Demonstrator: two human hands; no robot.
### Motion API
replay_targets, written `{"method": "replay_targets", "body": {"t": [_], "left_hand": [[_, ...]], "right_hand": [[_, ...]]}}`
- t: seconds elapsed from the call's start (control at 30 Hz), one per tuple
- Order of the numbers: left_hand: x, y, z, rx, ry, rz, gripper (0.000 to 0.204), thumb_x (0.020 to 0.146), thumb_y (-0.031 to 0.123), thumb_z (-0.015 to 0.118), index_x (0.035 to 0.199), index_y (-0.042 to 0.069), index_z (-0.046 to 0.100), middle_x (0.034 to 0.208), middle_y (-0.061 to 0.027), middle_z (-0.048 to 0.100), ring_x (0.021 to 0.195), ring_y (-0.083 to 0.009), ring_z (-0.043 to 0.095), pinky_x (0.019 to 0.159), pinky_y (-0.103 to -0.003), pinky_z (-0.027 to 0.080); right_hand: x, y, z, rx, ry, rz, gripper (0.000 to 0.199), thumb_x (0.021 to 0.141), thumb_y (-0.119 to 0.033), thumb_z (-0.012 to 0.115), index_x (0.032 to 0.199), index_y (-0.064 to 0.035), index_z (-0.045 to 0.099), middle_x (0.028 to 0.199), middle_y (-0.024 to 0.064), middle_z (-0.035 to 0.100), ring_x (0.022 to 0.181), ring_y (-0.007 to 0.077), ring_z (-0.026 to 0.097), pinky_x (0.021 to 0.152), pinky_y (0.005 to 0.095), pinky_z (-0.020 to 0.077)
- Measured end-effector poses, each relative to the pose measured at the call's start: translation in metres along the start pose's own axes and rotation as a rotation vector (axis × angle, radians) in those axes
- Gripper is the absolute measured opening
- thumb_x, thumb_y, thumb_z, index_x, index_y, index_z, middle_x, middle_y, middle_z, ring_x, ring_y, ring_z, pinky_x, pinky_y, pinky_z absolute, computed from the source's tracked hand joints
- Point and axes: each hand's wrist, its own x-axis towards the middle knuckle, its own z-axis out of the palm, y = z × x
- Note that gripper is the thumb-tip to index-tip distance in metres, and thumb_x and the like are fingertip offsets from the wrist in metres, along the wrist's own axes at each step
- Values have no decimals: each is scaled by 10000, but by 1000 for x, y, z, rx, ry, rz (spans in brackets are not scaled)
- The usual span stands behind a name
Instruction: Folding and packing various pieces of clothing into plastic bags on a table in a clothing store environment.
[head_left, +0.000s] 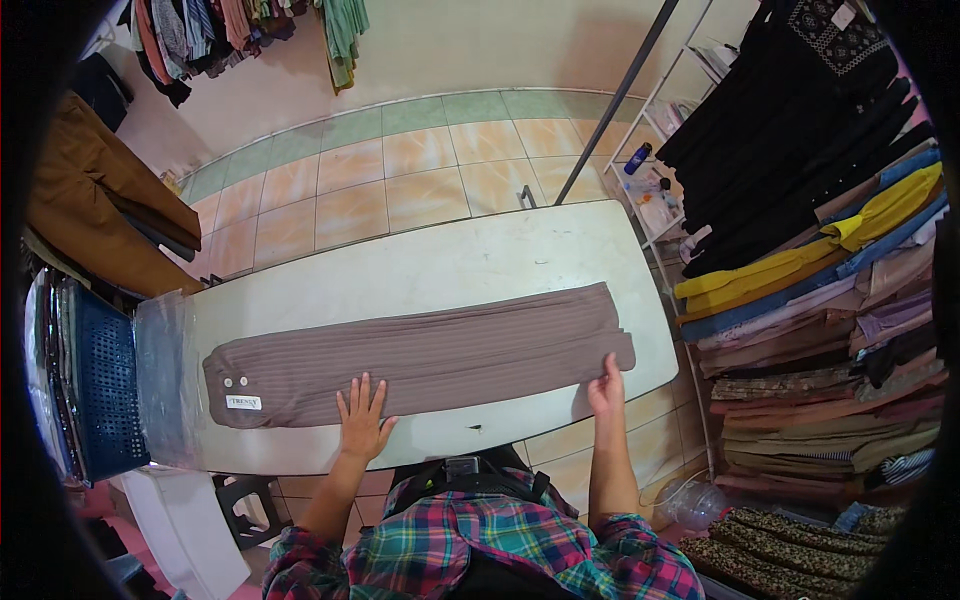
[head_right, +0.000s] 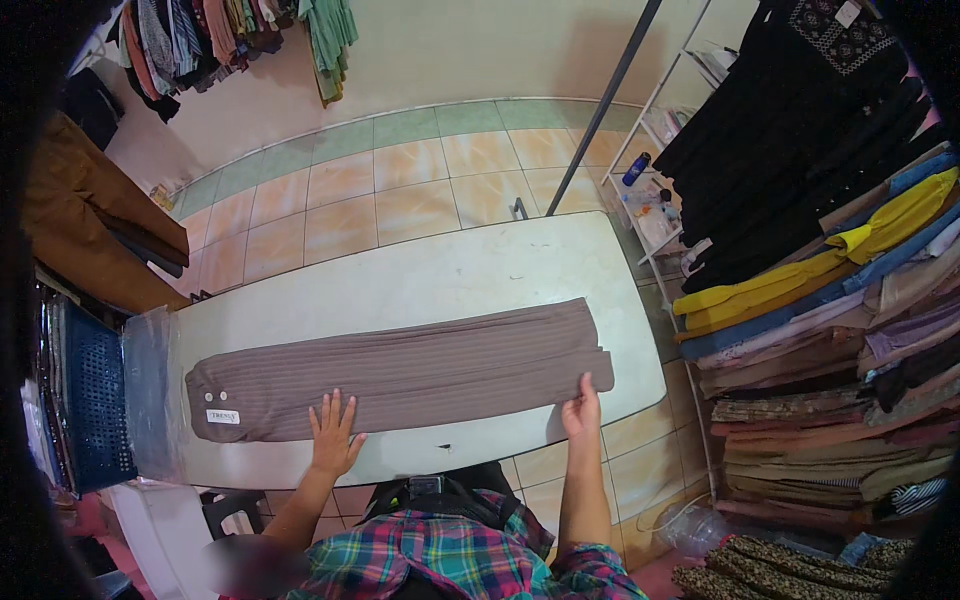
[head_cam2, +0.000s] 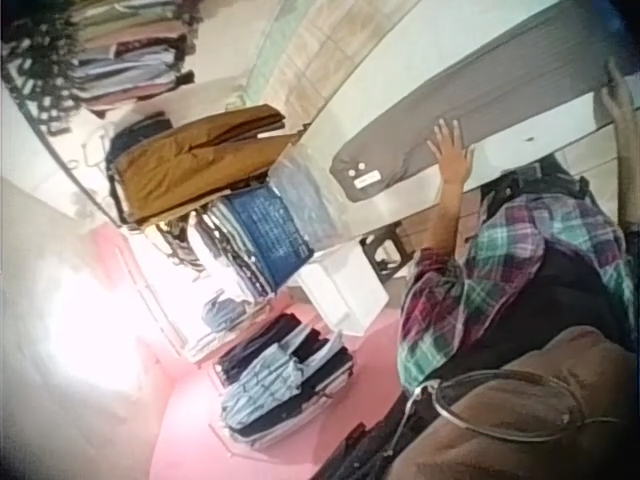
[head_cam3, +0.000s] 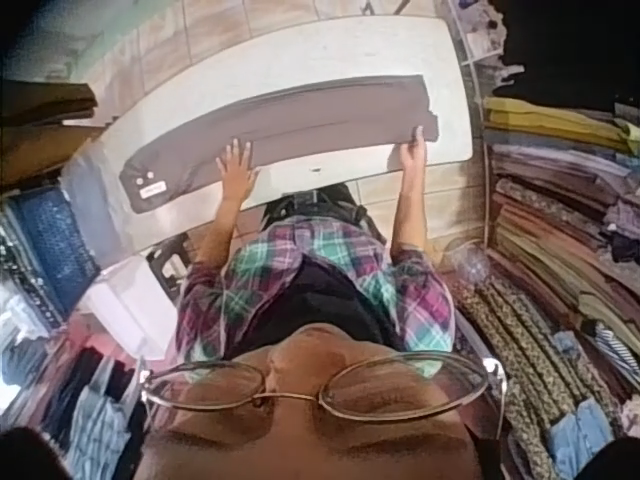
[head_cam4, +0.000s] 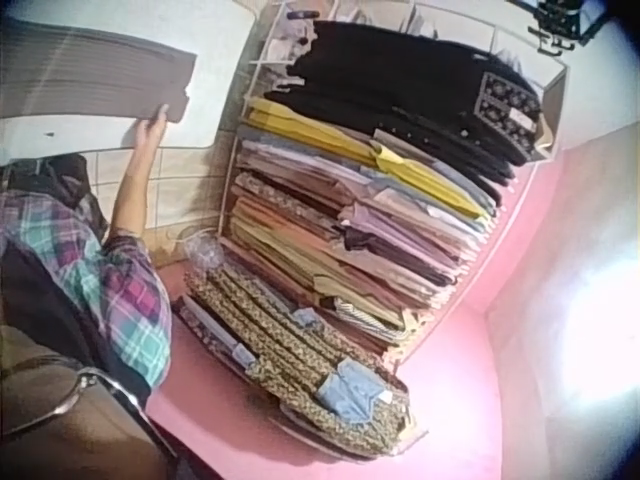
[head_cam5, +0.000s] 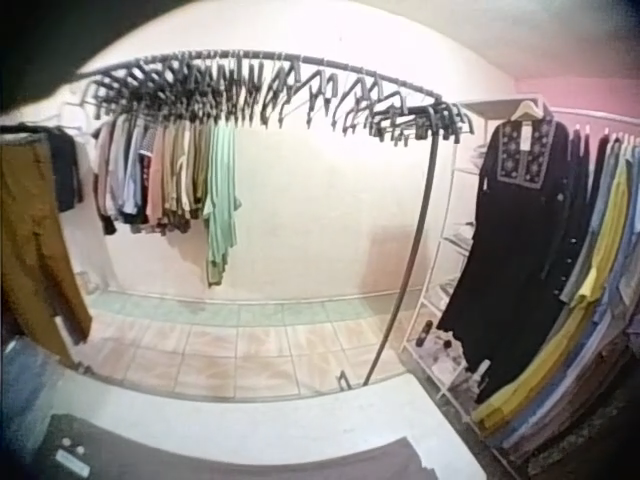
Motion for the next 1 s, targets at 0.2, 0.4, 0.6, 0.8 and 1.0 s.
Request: {"method": "replay_targets", "body": {"t": [0.2,0.4,0.6,0.8,1.0], "left_hand": [[11,2,-3,-37,-37,83,670,817,419,471,1362,113,230,1421,-176,123,1304,-355,123,1005,-575,71],[16,-50,-18,-415,95,245,472,842,314,491,1239,70,415,1285,-191,368,1204,-341,335,978,-456,267],[18,-76,-14,-1309,-271,-133,426,879,372,469,1061,-8,532,1051,-140,560,944,-232,561,821,-332,452],[28,-75,16,-1886,-438,-530,455,872,388,484,1080,-16,510,952,-127,579,836,-188,578,761,-286,471],[23,-63,-6,-1544,-121,-392,429,769,203,637,1099,-30,494,888,-99,602,795,-150,586,695,-247,472]], "right_hand": [[15,-11,10,100,-195,-98,429,868,-321,505,1189,-44,445,1197,91,492,1112,242,453,969,403,344],[-59,18,99,-615,-282,-539,442,900,-245,469,1273,-25,384,1190,82,497,1050,164,462,885,299,359],[-142,141,148,-1289,-816,-1012,785,526,116,404,1283,-91,405,1348,151,348,1281,285,273,1031,408,203],[-155,265,113,-1883,-1039,-1057,686,644,-25,533,1302,-34,336,1367,147,301,1287,284,246,1039,423,184],[-169,262,127,-1875,-991,-1110,661,690,-50,530,1307,4,299,1343,167,326,1284,271,255,1039,430,185]]}}
